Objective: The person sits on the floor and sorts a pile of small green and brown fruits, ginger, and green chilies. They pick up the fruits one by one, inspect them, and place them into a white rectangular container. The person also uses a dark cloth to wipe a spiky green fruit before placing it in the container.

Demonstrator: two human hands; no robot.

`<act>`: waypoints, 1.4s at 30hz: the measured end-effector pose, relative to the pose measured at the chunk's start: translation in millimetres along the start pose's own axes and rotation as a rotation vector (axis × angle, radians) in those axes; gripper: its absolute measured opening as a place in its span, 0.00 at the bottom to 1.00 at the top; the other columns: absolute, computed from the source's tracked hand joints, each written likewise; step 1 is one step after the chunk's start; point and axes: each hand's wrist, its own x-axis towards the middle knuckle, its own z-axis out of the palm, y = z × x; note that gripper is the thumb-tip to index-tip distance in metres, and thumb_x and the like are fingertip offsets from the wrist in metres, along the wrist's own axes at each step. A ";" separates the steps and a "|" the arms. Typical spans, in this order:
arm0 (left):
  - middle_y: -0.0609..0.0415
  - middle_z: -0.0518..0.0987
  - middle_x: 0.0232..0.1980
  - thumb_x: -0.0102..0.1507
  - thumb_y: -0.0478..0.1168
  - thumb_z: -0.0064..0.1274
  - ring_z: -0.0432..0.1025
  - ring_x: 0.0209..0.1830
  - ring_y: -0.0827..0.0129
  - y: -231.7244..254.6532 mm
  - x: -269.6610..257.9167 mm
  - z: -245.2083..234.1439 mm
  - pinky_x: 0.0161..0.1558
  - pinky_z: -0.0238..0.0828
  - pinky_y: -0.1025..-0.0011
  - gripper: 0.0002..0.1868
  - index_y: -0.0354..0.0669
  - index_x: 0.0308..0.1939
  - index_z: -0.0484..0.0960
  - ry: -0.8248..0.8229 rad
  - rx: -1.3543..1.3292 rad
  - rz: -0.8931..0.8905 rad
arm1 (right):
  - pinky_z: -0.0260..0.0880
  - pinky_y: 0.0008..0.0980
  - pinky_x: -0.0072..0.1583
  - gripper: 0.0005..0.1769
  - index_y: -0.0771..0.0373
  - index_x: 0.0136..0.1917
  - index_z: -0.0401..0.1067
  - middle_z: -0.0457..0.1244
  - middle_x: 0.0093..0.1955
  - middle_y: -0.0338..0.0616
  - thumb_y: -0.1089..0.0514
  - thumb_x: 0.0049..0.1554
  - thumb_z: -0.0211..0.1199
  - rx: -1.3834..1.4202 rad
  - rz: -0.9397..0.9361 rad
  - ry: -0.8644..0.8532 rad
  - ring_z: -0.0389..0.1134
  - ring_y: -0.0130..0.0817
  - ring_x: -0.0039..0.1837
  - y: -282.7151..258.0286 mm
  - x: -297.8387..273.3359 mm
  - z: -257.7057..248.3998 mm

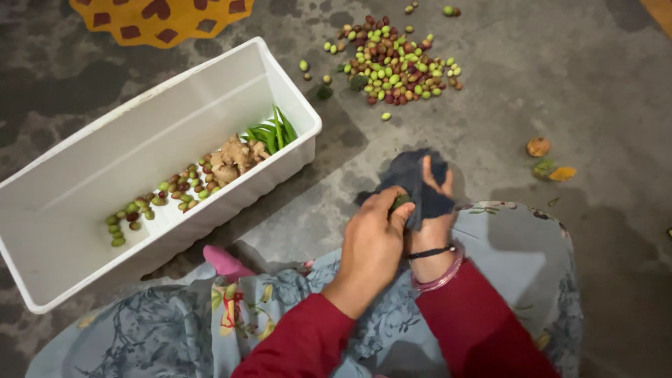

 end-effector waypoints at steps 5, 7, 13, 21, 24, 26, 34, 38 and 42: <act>0.49 0.81 0.38 0.74 0.44 0.45 0.70 0.28 0.73 -3.1 13.5 -18.0 0.32 0.68 0.74 0.16 0.37 0.58 0.79 -0.470 -0.951 -0.533 | 0.75 0.39 0.46 0.29 0.65 0.56 0.71 0.67 0.45 0.46 0.35 0.71 0.50 0.590 0.509 -0.002 0.71 0.40 0.43 -37.1 35.6 -3.2; 0.50 0.83 0.39 0.74 0.46 0.41 0.74 0.28 0.76 -4.3 22.5 -29.7 0.33 0.72 0.76 0.18 0.39 0.60 0.76 -0.444 -1.060 -0.518 | 0.73 0.41 0.44 0.38 0.70 0.63 0.69 0.68 0.43 0.45 0.30 0.69 0.46 1.067 0.581 -0.599 0.71 0.43 0.42 -66.0 23.6 1.0; 0.45 0.84 0.35 0.73 0.50 0.39 0.73 0.20 0.69 -19.7 41.1 -39.3 0.23 0.67 0.71 0.16 0.43 0.54 0.71 -0.164 -0.806 -0.512 | 0.73 0.40 0.48 0.33 0.67 0.69 0.69 0.68 0.47 0.46 0.37 0.73 0.45 1.134 0.712 -0.558 0.70 0.42 0.44 -108.2 -5.4 38.4; 0.48 0.81 0.42 0.71 0.49 0.52 0.78 0.36 0.48 -12.6 23.6 -30.3 0.34 0.72 0.55 0.14 0.47 0.54 0.78 0.175 0.406 0.123 | 0.70 0.32 0.64 0.17 0.62 0.67 0.69 0.68 0.60 0.42 0.59 0.66 0.58 0.631 0.574 -0.157 0.70 0.32 0.61 -62.9 -8.2 40.2; 0.46 0.79 0.44 0.66 0.53 0.58 0.77 0.40 0.47 -8.4 22.6 -26.7 0.38 0.74 0.57 0.24 0.40 0.58 0.76 0.135 0.336 0.171 | 0.70 0.33 0.59 0.15 0.60 0.66 0.69 0.67 0.58 0.44 0.57 0.68 0.59 0.599 0.596 -0.095 0.69 0.34 0.58 -41.5 -6.5 31.8; 0.45 0.80 0.45 0.64 0.53 0.60 0.77 0.39 0.47 -2.9 21.3 -25.3 0.37 0.74 0.57 0.25 0.40 0.57 0.77 0.073 0.272 0.141 | 0.72 0.32 0.57 0.14 0.54 0.64 0.69 0.67 0.57 0.43 0.56 0.65 0.58 0.681 0.663 -0.073 0.71 0.33 0.56 -42.9 -8.9 21.0; 0.54 0.78 0.40 0.61 0.43 0.64 0.73 0.34 0.69 2.9 24.2 -31.2 0.38 0.72 0.71 0.22 0.38 0.56 0.81 -0.025 -0.269 -0.179 | 0.72 0.34 0.58 0.15 0.61 0.64 0.67 0.66 0.55 0.43 0.50 0.72 0.52 0.615 0.546 -0.254 0.70 0.34 0.57 -80.1 10.9 25.5; 0.61 0.75 0.40 0.64 0.41 0.63 0.68 0.39 0.79 -19.7 37.9 -33.2 0.43 0.67 0.77 0.20 0.38 0.59 0.83 -0.094 -0.637 -0.279 | 0.74 0.35 0.57 0.16 0.59 0.61 0.69 0.68 0.54 0.42 0.49 0.65 0.53 0.714 0.719 -0.215 0.72 0.35 0.55 -110.5 17.4 24.0; 0.60 0.77 0.44 0.58 0.37 0.63 0.71 0.43 0.74 -11.1 41.7 -48.9 0.46 0.72 0.73 0.22 0.44 0.57 0.81 0.021 -0.505 -0.240 | 0.69 0.33 0.62 0.14 0.63 0.62 0.72 0.68 0.59 0.45 0.59 0.65 0.63 0.157 0.180 -0.237 0.68 0.38 0.60 -115.4 18.8 25.0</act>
